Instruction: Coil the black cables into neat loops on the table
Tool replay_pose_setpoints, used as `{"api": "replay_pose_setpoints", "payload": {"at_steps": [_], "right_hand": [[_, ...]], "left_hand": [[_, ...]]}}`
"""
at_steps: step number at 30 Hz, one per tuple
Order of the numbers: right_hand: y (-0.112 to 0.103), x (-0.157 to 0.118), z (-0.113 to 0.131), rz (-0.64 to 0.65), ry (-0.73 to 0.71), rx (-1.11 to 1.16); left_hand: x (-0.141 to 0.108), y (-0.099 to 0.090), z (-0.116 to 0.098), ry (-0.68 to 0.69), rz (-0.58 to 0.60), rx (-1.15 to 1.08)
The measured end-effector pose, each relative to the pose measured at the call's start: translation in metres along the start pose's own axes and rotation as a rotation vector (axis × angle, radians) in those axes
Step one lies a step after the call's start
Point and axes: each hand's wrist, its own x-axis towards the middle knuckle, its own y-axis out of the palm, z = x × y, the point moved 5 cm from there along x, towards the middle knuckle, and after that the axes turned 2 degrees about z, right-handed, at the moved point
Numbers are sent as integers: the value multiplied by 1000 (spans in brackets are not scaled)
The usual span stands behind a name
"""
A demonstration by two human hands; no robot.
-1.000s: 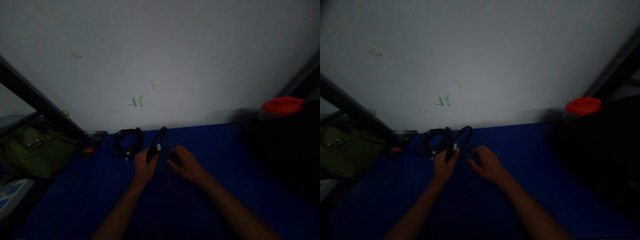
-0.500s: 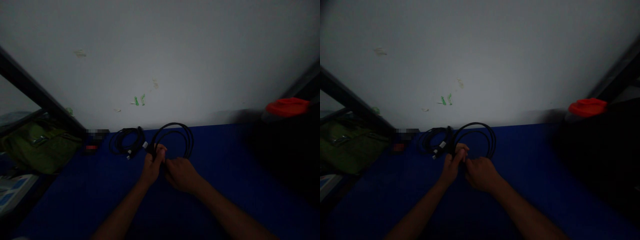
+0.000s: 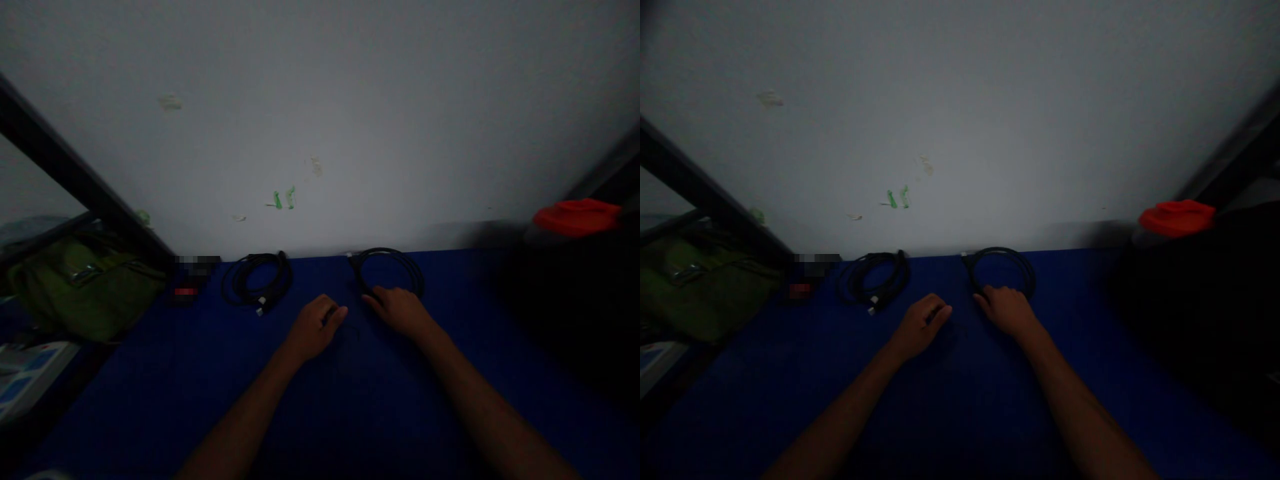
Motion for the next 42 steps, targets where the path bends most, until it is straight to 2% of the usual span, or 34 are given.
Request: {"api": "replay_pose_setpoints", "payload": {"at_steps": [6,13,19,25,29,31,35,42], "right_hand": [[5,3,-11,34,96,1],[2,6,-13,-109,57,20],[1,5,-11,-143,42,86],[-11,-2,5,-363,-61,155],[-9,-8,27,-462,-199,338],[-4,-11,39,-441,-262,428],[6,-15,57,-375,-347,406],[11,-14,57,-354,-336,462]], "left_hand": [[0,7,2,48,74,131],[0,6,3,41,77,177],[1,5,3,47,64,183],[0,5,4,37,63,184],[0,7,6,31,70,189],[0,7,6,35,72,188],[1,5,6,44,63,174],[1,4,6,62,63,182]]}}
